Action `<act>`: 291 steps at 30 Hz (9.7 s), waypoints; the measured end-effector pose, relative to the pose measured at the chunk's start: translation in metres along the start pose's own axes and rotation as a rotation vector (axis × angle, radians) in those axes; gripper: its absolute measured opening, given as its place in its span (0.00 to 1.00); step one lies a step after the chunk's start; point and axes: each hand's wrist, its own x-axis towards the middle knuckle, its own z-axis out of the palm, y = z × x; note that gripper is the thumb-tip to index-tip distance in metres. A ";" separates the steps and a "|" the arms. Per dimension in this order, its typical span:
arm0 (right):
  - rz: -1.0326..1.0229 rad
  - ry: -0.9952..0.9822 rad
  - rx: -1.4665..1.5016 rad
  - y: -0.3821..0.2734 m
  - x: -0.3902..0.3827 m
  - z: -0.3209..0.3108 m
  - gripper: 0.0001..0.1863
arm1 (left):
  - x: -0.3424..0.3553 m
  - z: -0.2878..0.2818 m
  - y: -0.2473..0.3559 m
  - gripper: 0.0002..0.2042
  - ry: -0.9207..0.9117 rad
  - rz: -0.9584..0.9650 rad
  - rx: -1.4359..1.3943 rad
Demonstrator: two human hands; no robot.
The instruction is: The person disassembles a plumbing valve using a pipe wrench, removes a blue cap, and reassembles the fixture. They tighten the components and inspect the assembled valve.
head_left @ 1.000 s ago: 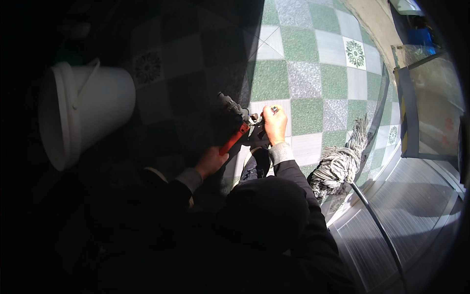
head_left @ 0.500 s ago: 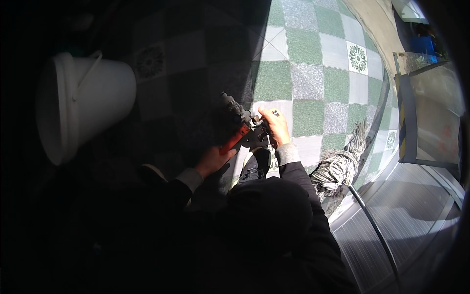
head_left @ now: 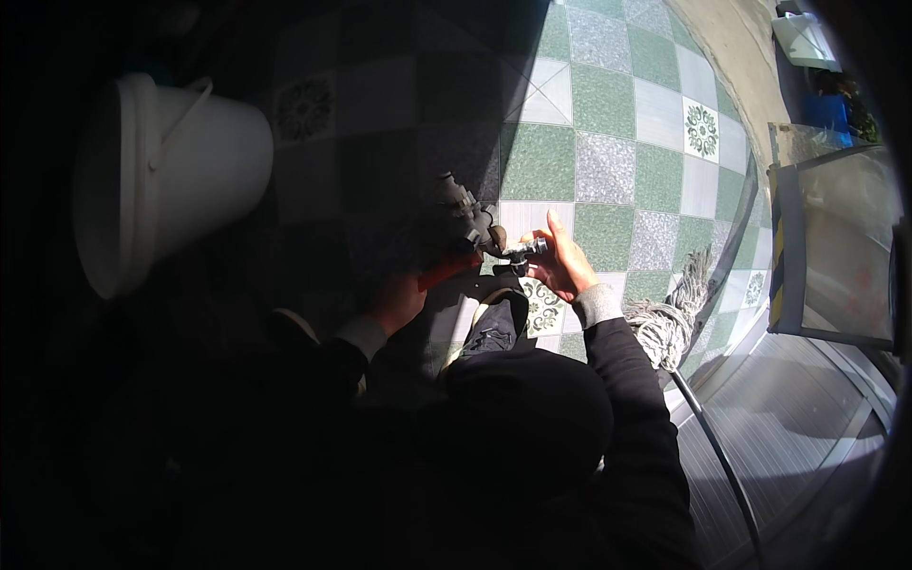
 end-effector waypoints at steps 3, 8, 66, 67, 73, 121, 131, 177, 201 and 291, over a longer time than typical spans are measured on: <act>0.180 -0.111 0.001 -0.012 -0.013 -0.011 0.23 | -0.006 -0.014 0.012 0.07 0.033 0.108 0.013; 0.210 -0.213 -0.050 -0.015 -0.029 -0.013 0.18 | -0.011 -0.032 0.026 0.07 0.021 0.170 0.084; 0.519 -0.394 -0.688 -0.048 0.000 -0.021 0.25 | 0.019 -0.062 0.048 0.14 -0.105 0.257 0.371; 0.595 -0.423 -0.770 -0.049 0.005 -0.016 0.24 | 0.021 -0.061 0.047 0.15 -0.104 0.277 0.352; 0.162 -0.287 -1.260 -0.025 0.024 -0.012 0.20 | 0.028 -0.053 0.033 0.24 -0.212 0.164 0.203; -0.090 0.087 -1.679 0.001 0.087 0.048 0.17 | 0.051 -0.174 0.071 0.20 0.063 0.347 0.650; -0.080 0.281 -2.100 0.039 0.141 0.066 0.12 | 0.140 -0.144 0.106 0.10 -0.494 0.335 0.762; 0.581 -0.143 -1.370 -0.034 0.100 0.058 0.18 | 0.151 -0.134 0.075 0.14 -0.384 0.836 0.829; 0.255 -0.030 -1.344 -0.038 0.063 0.062 0.14 | 0.161 -0.140 0.101 0.13 -0.694 0.648 0.693; -0.594 0.880 -0.044 0.054 0.057 0.102 0.19 | 0.156 -0.150 0.050 0.29 -0.005 1.346 0.702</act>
